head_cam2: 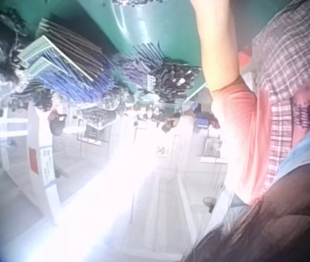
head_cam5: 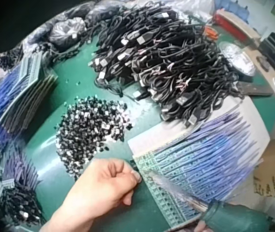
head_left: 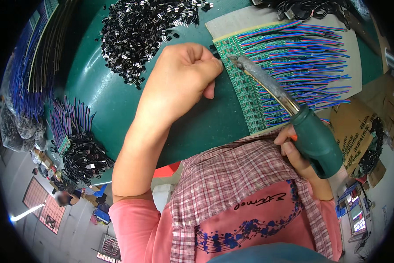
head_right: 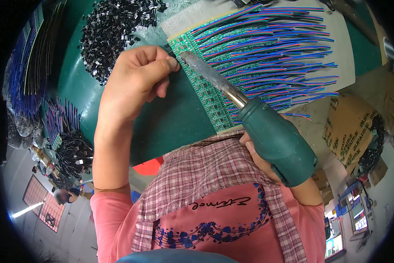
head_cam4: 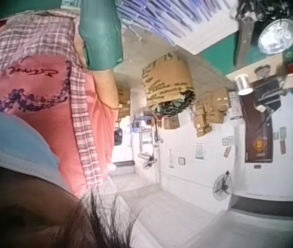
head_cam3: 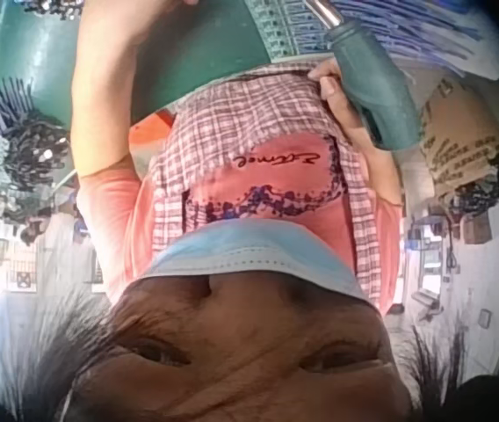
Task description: The person applies hot glue to electronic components and wires on PCB strips using a hot glue gun.
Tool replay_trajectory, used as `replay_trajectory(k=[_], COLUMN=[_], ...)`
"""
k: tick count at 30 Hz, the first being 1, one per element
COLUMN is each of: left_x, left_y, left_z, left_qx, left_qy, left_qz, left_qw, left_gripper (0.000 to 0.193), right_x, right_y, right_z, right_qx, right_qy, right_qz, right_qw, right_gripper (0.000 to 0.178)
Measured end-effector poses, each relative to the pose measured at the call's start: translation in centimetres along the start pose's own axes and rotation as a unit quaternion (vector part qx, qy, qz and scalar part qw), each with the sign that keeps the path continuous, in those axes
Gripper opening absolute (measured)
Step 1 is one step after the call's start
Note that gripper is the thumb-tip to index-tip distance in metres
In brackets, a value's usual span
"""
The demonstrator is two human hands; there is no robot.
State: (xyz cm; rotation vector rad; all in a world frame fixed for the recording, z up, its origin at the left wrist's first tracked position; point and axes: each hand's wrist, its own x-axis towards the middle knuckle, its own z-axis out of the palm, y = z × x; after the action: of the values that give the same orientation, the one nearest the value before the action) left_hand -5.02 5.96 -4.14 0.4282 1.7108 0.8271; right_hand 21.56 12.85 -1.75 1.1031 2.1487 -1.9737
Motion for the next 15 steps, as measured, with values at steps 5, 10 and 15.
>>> replay_trajectory(k=[5,10,15], left_x=[0.2,0.3,0.4], left_y=[0.5,0.9,1.2], left_z=[-0.4,-0.6,-0.5], left_qx=[-0.011,0.02,0.03], left_qy=[-0.028,-0.031,-0.03], left_qz=[-0.019,-0.015,-0.009], left_qw=[0.999,0.999,0.999], left_gripper=[0.016,0.017,0.017], right_x=[0.4,0.2,-0.1], right_y=[-0.1,0.1,0.7], right_z=[-0.4,0.0,0.9], right_qx=[-0.125,-0.044,-0.002], right_qy=[-0.01,0.025,0.045], right_qz=[-0.041,-0.021,-0.014], right_qw=[0.991,0.999,0.999], right_gripper=[0.021,0.024,0.022])
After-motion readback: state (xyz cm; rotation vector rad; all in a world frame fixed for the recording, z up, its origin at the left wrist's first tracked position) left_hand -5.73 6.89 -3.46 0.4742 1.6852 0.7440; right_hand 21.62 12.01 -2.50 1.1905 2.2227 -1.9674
